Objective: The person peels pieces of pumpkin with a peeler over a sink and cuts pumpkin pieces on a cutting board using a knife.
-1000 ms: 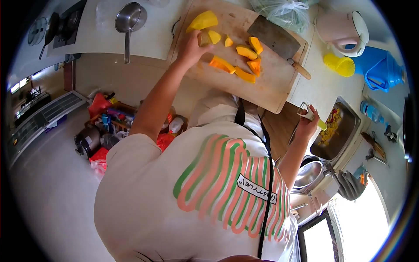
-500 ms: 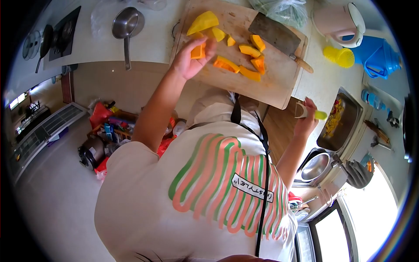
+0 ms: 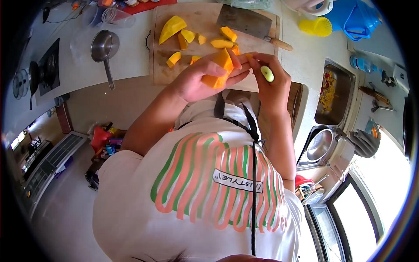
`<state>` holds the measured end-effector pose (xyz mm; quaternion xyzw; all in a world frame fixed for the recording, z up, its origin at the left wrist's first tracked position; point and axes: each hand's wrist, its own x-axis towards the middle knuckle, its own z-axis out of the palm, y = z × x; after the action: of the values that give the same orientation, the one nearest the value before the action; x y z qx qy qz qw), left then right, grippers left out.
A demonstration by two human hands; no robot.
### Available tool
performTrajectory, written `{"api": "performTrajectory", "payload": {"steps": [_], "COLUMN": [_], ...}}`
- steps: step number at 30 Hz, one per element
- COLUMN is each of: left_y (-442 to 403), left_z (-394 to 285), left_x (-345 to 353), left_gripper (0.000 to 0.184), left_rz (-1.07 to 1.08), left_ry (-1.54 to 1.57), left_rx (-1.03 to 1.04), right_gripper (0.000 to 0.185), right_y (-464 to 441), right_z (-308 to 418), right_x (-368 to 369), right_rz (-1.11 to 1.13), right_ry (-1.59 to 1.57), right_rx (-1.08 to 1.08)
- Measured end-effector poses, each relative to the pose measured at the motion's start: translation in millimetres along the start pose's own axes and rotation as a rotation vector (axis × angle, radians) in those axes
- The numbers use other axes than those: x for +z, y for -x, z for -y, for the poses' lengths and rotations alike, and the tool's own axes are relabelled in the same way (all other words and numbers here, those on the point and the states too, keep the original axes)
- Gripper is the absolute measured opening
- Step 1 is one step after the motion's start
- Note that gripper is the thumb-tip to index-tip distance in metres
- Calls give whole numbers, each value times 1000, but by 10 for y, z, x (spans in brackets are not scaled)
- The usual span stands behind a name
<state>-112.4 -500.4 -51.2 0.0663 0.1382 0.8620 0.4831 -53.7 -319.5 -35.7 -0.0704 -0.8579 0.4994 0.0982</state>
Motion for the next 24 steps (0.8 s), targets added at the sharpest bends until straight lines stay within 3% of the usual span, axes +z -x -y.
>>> {"api": "performTrajectory", "payload": {"steps": [8, 10, 12, 14, 16, 18, 21, 22, 24], "left_y": [-276, -454, -608, -787, -960, -1120, -1499, -1632, -1863], "left_z": [167, 215, 291, 449, 655, 903, 1128, 1212, 1419], "left_x": [175, 307, 425, 463, 484, 475, 735, 830, 970], "left_gripper": [31, 32, 31, 38, 55, 57, 57, 57, 49], "left_rz": [-68, -153, -397, -439, -338, -112, -58, -45, 12], "left_ry": [-36, -112, -397, -598, -793, -1080, -885, -833, -790], "left_rx": [-95, -160, -246, -292, -317, -163, -362, -414, -452], "right_gripper": [18, 16, 13, 17, 18, 15, 14, 17, 20], "right_y": [158, 214, 262, 356, 494, 650, 836, 884, 949], "right_z": [-158, -301, -574, -713, -968, -1314, -1827, -2024, -2093], "right_x": [-436, -713, -1177, -1700, -2186, -2584, -3138, -3242, -3442], "right_rz": [-151, -408, -651, -826, -936, -987, -876, -915, -912], "right_ry": [58, -46, -57, 16, 110, 315, 625, 303, 179], "right_rx": [-21, 34, -39, 8, 61, 222, 364, 237, 262]}}
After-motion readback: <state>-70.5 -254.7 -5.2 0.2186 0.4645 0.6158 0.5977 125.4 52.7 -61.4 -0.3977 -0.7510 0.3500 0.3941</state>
